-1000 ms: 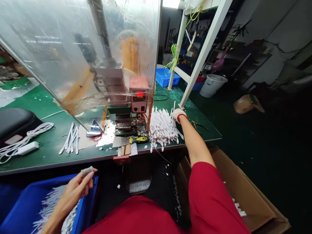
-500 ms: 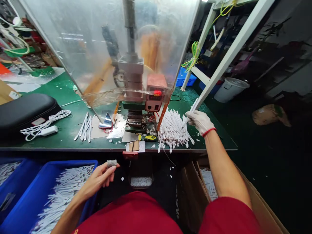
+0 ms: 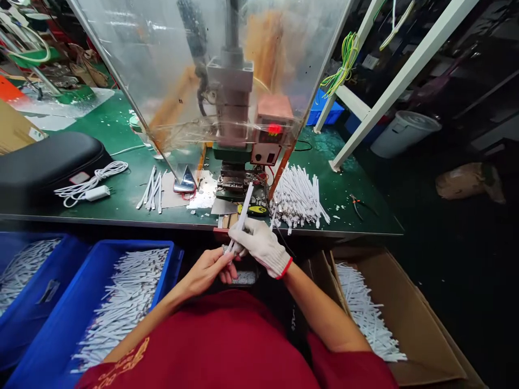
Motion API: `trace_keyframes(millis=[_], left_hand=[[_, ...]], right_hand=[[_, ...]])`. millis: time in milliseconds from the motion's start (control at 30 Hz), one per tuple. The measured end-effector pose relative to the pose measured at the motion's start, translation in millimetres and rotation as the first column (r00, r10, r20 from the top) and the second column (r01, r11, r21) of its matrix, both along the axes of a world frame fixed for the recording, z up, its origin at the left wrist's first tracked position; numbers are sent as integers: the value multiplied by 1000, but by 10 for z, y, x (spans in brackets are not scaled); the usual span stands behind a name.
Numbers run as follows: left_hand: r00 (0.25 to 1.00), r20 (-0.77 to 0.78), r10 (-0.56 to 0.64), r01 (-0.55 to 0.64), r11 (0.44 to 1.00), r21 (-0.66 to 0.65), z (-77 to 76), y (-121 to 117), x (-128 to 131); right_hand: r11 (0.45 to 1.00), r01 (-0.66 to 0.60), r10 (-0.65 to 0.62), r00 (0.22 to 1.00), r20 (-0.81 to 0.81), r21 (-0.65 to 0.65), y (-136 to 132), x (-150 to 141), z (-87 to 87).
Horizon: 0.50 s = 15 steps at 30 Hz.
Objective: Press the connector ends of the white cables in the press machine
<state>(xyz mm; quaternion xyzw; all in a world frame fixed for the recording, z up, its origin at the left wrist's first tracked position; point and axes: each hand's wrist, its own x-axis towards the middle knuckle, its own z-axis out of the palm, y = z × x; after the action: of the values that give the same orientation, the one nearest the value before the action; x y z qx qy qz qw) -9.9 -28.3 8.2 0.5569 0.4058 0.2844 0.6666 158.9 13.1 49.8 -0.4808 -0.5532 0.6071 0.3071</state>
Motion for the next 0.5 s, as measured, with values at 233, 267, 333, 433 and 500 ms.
trace_keyframes(millis=[233,267,333,433,500], left_hand=[[992,122,36,-12,981,-194,-154,-145,-267],[988,137,70,-42,979,-201,-177,-167,-317],[976,155,154,-120,970,-212,-234,-213,-430],[951,134,280,-247,944,-218,-347,-285,-600],[935,114,337,-304,924,-233,-425,-322,-681]], right_hand=[[969,-121,72,972,222,215,165,-10,66],[942,-117,6,943,333,315,265,31,64],[858,-162,-194,776,600,488,497,126,22],[796,-403,-295,395,870,452,766,220,-116],[761,-532,-273,258,927,372,823,231,-208]])
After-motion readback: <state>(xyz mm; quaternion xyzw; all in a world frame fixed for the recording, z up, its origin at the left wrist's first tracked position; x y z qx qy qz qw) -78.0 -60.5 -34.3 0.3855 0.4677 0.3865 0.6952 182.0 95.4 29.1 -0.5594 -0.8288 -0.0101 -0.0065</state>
